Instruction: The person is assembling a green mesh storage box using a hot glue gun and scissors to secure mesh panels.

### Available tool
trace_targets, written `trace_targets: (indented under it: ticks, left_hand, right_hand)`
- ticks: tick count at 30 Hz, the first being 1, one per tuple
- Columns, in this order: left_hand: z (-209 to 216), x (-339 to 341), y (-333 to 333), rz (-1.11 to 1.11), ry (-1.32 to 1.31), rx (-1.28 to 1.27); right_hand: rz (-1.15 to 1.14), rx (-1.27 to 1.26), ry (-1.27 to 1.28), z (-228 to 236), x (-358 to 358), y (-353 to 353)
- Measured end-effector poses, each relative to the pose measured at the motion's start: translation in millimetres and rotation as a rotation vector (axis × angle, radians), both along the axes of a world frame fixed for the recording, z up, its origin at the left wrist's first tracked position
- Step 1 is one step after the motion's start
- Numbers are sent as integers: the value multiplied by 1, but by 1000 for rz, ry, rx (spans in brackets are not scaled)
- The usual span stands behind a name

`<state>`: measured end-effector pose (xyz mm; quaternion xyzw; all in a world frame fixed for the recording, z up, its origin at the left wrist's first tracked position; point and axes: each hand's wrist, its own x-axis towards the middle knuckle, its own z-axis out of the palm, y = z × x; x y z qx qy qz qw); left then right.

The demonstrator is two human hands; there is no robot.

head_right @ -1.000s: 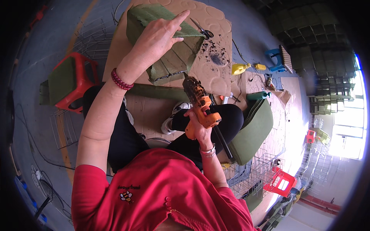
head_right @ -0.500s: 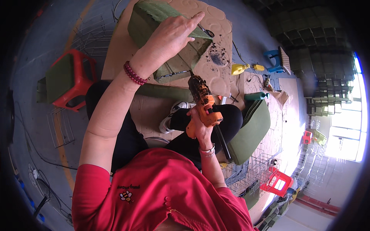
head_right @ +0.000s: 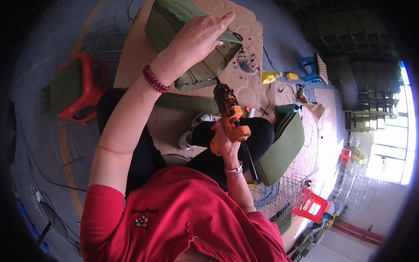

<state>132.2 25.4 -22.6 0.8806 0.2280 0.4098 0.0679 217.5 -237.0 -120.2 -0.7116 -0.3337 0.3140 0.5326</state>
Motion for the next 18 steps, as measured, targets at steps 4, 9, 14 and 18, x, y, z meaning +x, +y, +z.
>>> trace_targets:
  ticks: [4, 9, 14, 18]
  left_hand:
    - [3, 1, 0, 16, 41, -7]
    - [-3, -1, 3, 20, -16, 60]
    - [3, 1, 3, 6, 61, -22]
    - [3, 1, 4, 10, 45, -3]
  right_hand:
    - [69, -40, -23, -4, 6, -3]
    - [45, -8, 95, 0, -1, -3]
    - [76, 25, 114, 0, -1, -5]
    - [139, -22, 11, 0, 0, -9]
